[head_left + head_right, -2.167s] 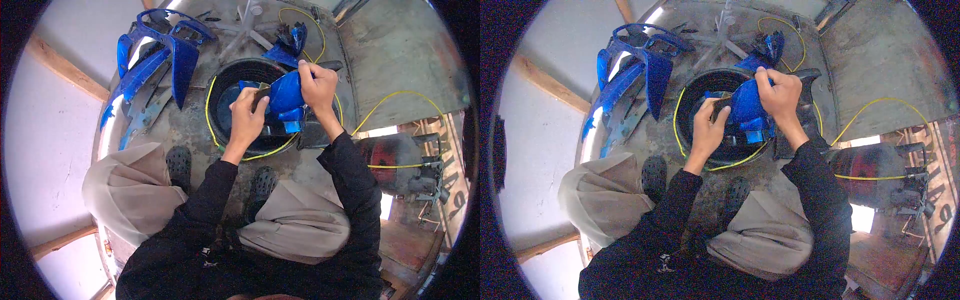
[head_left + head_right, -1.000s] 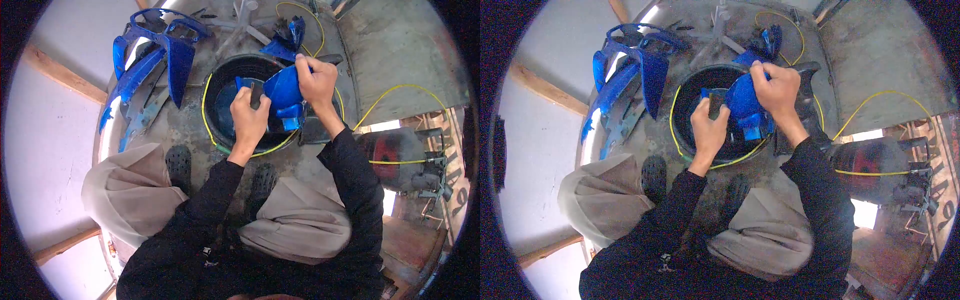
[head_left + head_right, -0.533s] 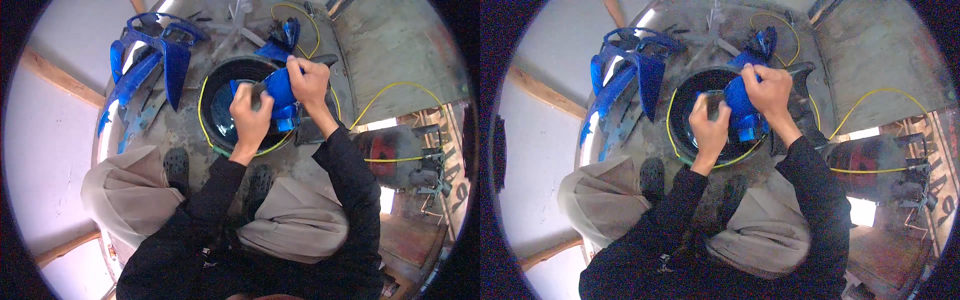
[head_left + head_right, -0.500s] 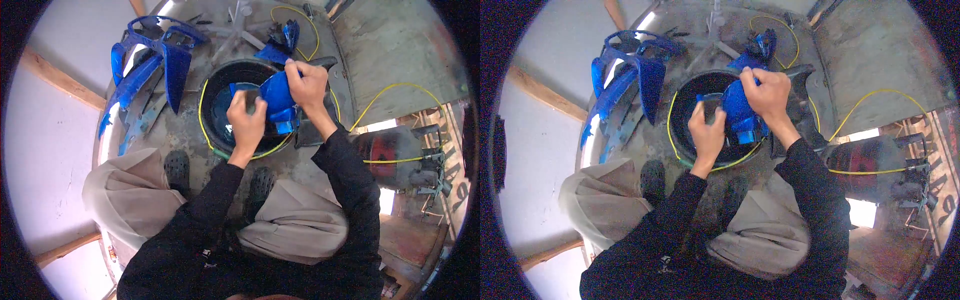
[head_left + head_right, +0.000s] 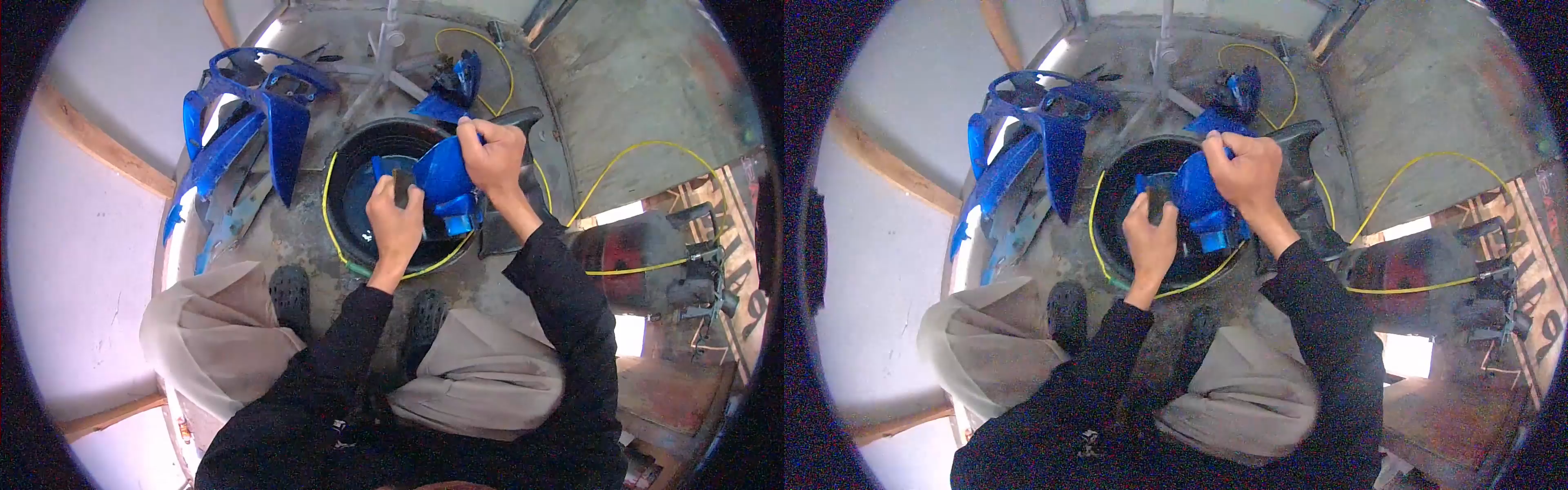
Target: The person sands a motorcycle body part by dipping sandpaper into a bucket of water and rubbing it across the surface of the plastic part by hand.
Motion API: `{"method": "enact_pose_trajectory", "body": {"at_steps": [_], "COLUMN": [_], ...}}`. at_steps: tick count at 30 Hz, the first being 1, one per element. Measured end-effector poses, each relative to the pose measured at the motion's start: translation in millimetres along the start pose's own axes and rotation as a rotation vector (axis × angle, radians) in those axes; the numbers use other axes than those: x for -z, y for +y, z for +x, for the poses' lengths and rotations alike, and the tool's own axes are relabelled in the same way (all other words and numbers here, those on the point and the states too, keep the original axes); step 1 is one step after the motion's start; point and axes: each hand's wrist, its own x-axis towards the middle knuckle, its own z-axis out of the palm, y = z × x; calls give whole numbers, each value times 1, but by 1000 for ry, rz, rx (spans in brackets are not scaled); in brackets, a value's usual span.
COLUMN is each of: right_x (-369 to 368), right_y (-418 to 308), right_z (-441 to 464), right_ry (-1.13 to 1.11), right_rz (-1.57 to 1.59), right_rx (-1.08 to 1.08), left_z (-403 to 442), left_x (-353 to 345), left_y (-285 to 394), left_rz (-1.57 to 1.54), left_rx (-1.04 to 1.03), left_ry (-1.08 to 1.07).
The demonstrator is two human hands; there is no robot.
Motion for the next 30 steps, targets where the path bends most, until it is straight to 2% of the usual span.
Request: {"method": "enact_pose_trajectory", "body": {"at_steps": [4,7,11,12,16,19,23,27,28,29,30], "right_x": [-2,-2,-4,-3,-4,-1,-2,-3,-2,-2,-2], "right_y": [-4,-2,-3,-3,-5,-4,-7,-1,-1,-2,-3], "right_z": [-1,0,-2,-2,-4,-1,1,-1,-1,-1,-2], "right_ry": [-20,-20,-14,-16,-24,-34,-19,-25,-28,-31,-40], "right_rz": [-13,-12,1,-5,-18,-9,2,-28,-33,-37,-41], "right_rx": [26,-15,27,26,5,-20,-12,23,27,32,32], "left_z": [-3,16,4,-3,10,10,7,13,9,3,6], "left_x": [7,-2,-1,5,2,-3,5,4,0,2,5], "left_y": [14,33,9,11,31,31,15,33,20,8,13], "left_rz": [-29,-15,-37,-71,-76,-108,-51,-91,-101,-125,-100], "left_rx": [4,-173,-115,18,-126,-119,-13,-113,-94,15,10], "left_ry": [26,2,50,-13,-14,36,-19,-16,30,5,-14]}}
